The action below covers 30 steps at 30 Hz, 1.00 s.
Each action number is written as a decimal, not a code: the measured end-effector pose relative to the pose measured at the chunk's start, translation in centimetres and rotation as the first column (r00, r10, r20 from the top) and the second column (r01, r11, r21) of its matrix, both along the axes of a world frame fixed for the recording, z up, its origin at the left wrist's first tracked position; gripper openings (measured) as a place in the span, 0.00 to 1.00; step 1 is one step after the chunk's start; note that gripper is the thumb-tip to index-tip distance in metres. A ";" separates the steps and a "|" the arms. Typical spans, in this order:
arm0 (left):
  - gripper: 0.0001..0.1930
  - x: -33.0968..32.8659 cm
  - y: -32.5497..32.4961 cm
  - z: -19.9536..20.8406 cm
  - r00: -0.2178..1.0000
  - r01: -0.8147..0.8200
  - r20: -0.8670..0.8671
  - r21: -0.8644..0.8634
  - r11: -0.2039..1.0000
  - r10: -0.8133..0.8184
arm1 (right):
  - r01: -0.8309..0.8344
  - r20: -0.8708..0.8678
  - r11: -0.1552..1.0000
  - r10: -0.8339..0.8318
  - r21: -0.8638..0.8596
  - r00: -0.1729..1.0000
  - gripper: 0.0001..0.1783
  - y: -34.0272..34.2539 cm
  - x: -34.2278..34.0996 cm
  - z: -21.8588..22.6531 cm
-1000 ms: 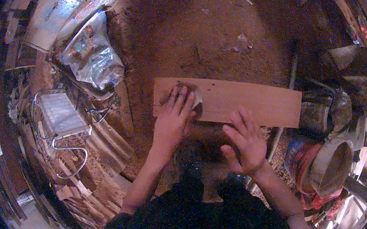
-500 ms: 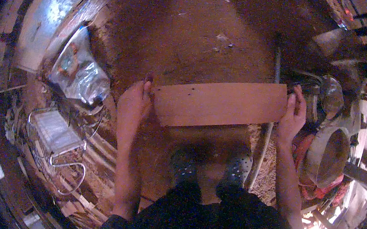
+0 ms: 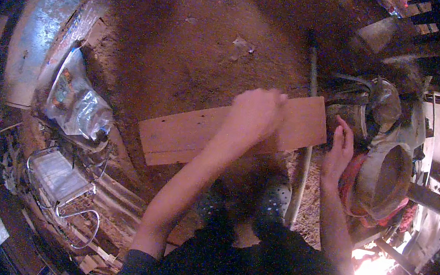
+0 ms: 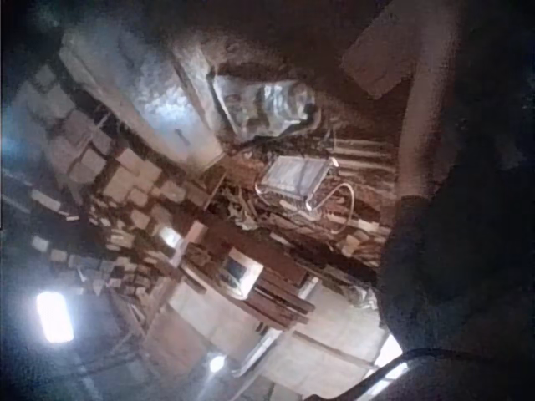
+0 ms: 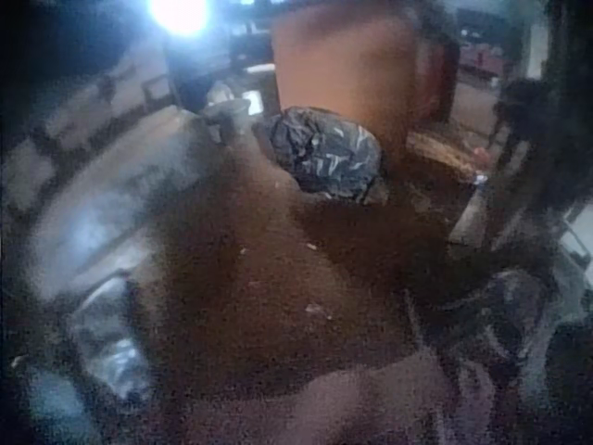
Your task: The person assembles a rectangular wooden frame by joining four pieces of wood on a workbench. They repeatedly align, press, and adjust the joints, then sand the edges with a sanding block. The person flips and repositions the frame multiple times to check fit and smoothness.
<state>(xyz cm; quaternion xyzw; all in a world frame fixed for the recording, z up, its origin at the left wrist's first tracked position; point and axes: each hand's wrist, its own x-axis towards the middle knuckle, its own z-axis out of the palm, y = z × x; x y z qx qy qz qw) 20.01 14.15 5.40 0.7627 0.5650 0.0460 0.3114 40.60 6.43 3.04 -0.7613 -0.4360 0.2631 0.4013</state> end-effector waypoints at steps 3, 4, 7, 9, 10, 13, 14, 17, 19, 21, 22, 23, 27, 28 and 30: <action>0.14 4.5 1.9 -0.5 0.977 0.054 0.202 0.035 0.998 -0.060 | -0.007 0.016 1.000 0.007 0.025 1.000 0.19 -0.6 0.2 0.5; 0.14 5.8 2.3 -0.4 0.967 0.069 0.244 0.038 0.997 -0.077 | -0.010 0.014 0.998 0.009 0.058 1.000 0.19 -0.9 0.2 0.7; 0.13 8.8 2.7 0.2 0.910 0.189 0.359 0.084 0.978 -0.206 | 0.018 0.003 0.991 -0.018 0.135 1.000 0.19 -1.3 0.5 1.2; 0.14 10.0 1.1 0.2 0.820 0.309 0.435 0.210 0.928 -0.371 | 0.121 -0.012 0.984 -0.121 0.133 0.993 0.19 -1.3 0.8 1.6; 0.16 10.3 -0.4 0.1 0.880 0.307 0.281 0.280 0.910 -0.383 | 0.151 -0.204 0.964 -0.106 0.219 0.973 0.20 -1.3 0.9 1.8; 0.20 9.0 -3.2 -1.6 0.921 0.344 -0.063 0.594 0.728 -0.384 | 0.047 -0.197 0.891 0.048 0.451 0.979 0.20 -1.3 1.0 2.4; 0.21 8.2 -3.8 -2.2 0.928 0.307 -0.009 0.587 0.749 -0.373 | 0.010 -0.128 0.893 0.053 0.450 0.990 0.20 -1.4 0.8 2.6; 0.23 5.4 -4.7 -2.9 0.911 0.300 0.113 0.480 0.824 -0.397 | -0.315 0.262 0.867 0.224 0.387 0.939 0.21 -1.4 -0.2 2.9; 0.24 3.9 -5.0 -2.0 0.879 0.328 0.220 0.367 0.870 -0.424 | -0.440 0.170 0.854 0.407 0.278 0.897 0.23 -1.4 -1.0 2.9; 0.22 1.7 -6.1 -0.3 0.864 0.282 0.305 0.366 0.887 -0.400 | -0.570 0.108 0.802 0.560 0.180 0.822 0.24 -1.2 -1.5 2.7; 0.21 0.3 -6.7 0.6 0.855 0.278 0.338 0.342 0.898 -0.394 | -0.657 0.166 0.750 0.640 0.080 0.751 0.24 -1.0 -1.7 2.6; 0.19 -1.3 -7.4 1.4 0.872 0.255 0.363 0.236 0.938 -0.329 | -0.722 0.244 0.692 0.701 -0.006 0.670 0.26 -1.0 -1.9 2.5; 0.14 -9.8 -8.8 2.3 0.934 -0.105 0.356 0.171 0.980 0.038 | -0.725 0.391 0.647 0.746 -0.236 0.539 0.31 -1.1 -2.6 1.9; 0.13 -12.1 -8.7 1.9 0.920 -0.251 0.359 0.228 0.941 0.158 | -0.680 0.425 0.698 0.699 -0.226 0.576 0.31 -1.0 -2.8 1.6; 0.16 -16.0 -8.6 0.7 0.821 -0.548 0.337 0.243 0.801 0.460 | -0.596 0.505 0.787 0.585 -0.162 0.635 0.30 -0.8 -2.9 1.0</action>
